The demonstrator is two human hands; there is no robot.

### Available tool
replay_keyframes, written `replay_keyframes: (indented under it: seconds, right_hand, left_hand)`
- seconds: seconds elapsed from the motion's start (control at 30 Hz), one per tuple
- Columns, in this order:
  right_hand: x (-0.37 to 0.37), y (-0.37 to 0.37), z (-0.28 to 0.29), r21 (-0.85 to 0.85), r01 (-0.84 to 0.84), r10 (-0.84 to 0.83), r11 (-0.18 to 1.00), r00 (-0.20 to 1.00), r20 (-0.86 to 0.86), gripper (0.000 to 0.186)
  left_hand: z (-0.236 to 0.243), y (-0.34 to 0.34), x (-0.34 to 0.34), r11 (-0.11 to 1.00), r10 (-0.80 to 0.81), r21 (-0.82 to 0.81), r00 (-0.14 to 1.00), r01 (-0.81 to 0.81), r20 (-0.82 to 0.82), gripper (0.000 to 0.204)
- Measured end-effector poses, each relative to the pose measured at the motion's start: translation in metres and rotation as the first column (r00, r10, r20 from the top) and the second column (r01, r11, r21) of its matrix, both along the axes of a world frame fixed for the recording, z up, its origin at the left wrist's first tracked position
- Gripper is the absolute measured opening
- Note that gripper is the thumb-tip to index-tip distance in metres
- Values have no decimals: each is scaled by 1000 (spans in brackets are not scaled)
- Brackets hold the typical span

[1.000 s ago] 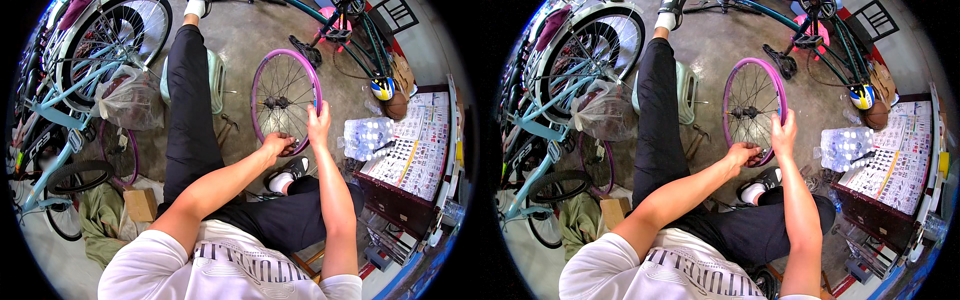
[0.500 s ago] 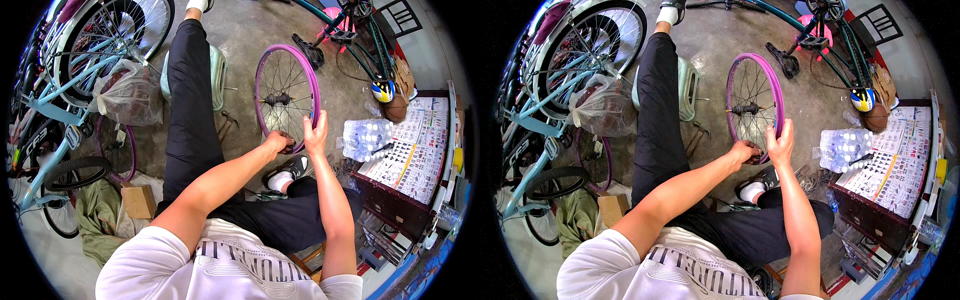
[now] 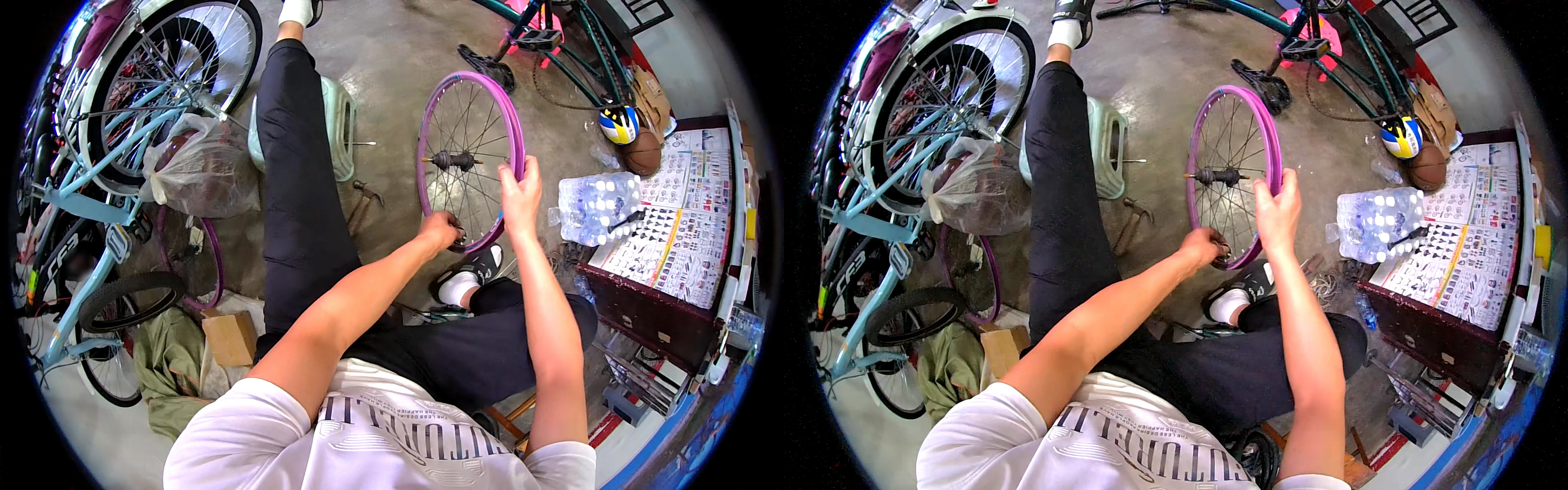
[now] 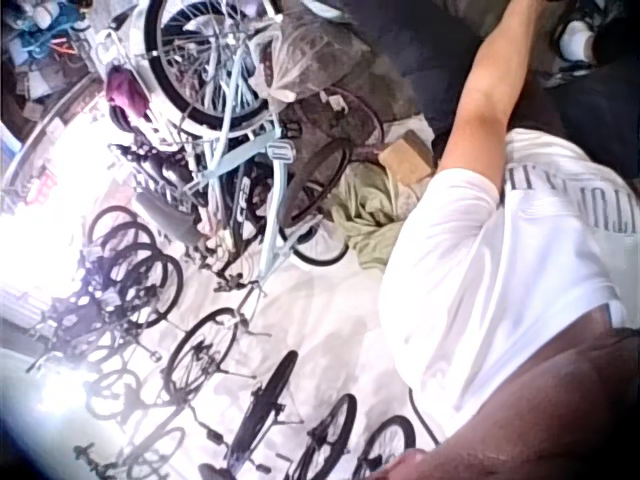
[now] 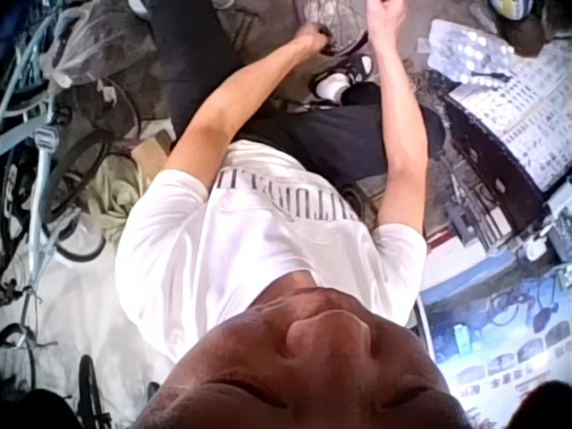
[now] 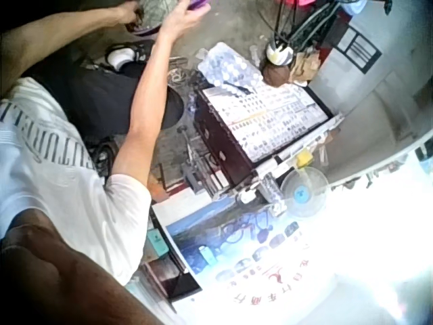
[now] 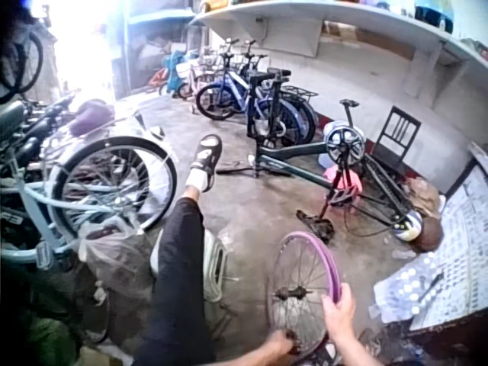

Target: The person is sitting on the floor of a bicycle shop, using their hands to work on a bicycle wheel by handling the spokes and rim, and they are shown holding a small metal part which they appear to be installing or removing from the wheel hub.

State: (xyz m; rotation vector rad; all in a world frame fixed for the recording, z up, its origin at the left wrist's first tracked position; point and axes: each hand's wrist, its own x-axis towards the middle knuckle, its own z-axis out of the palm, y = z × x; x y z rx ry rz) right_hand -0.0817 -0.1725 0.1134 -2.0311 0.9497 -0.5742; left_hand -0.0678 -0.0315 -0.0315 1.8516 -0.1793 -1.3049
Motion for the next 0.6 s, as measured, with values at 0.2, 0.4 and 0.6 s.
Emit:
replay_keyframes:
  seconds: [0.2,0.4,0.6]
  right_hand:
    - [-14,-1,-16,-57,-19,21,998,1000,18,24]
    - [-14,-1,-30,-130,-24,29,991,999,41,24]
    - [-11,-1,-27,-140,-54,60,989,997,45,22]
  left_hand:
    - [-35,-10,17,996,35,-73,980,-50,-195,25]
    - [-28,9,23,986,-10,-156,914,-59,-405,29]
    - [-11,12,30,988,-64,-155,881,-11,-468,37]
